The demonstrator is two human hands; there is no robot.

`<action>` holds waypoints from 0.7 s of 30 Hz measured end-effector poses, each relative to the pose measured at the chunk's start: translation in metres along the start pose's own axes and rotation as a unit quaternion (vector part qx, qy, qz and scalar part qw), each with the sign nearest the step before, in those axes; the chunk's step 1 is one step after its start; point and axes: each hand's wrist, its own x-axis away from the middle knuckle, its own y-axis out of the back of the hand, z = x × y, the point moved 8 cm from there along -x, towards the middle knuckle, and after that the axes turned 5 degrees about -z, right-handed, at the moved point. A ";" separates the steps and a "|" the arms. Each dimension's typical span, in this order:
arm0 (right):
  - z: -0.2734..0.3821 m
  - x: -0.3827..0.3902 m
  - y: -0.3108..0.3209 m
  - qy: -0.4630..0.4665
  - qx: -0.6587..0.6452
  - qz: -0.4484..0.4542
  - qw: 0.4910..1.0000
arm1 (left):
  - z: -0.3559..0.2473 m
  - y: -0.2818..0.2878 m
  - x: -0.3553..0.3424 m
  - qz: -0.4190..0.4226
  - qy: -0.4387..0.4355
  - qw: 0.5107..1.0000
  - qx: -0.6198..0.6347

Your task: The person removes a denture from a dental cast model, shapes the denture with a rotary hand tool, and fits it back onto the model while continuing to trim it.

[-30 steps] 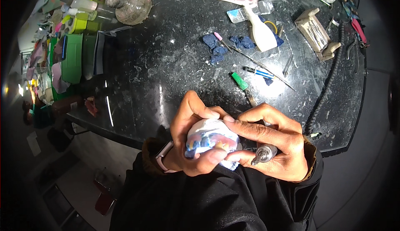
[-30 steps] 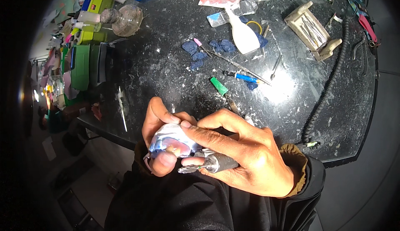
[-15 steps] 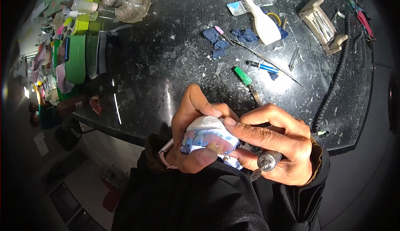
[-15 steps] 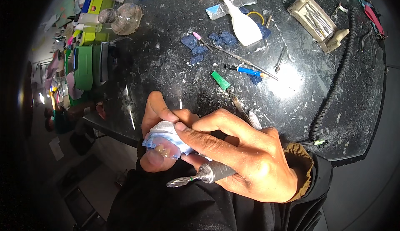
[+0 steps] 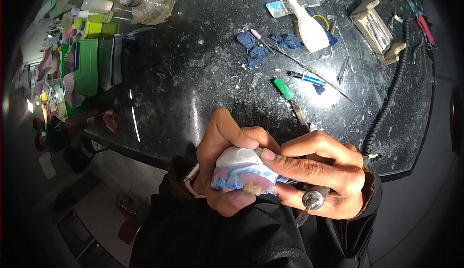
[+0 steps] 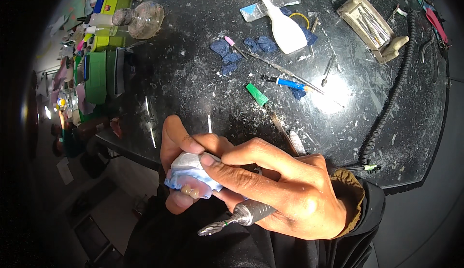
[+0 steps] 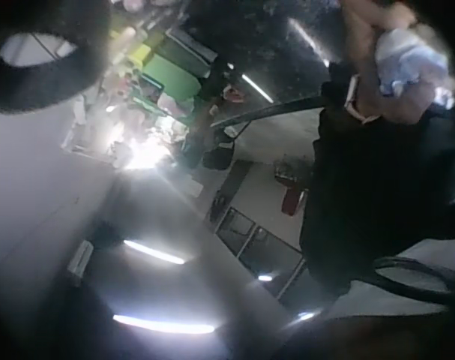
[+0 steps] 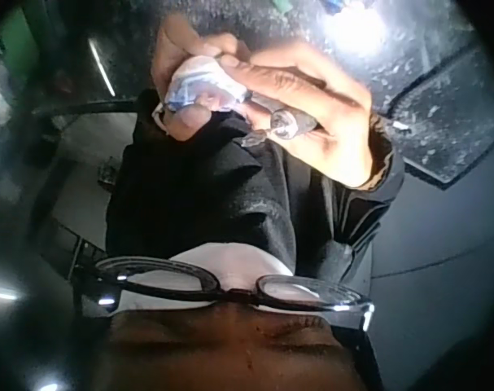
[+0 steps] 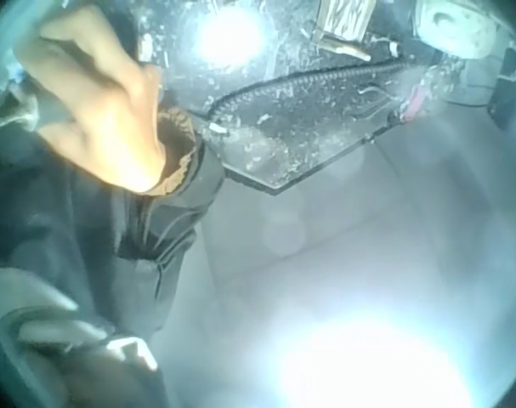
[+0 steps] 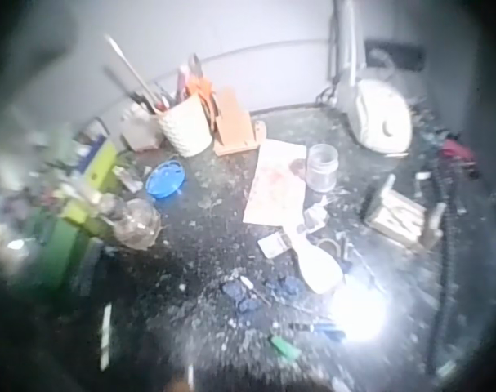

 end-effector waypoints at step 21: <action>0.012 0.001 0.002 0.080 0.087 -0.012 0.993 | 0.004 -0.004 0.000 -0.008 0.010 1.000 0.016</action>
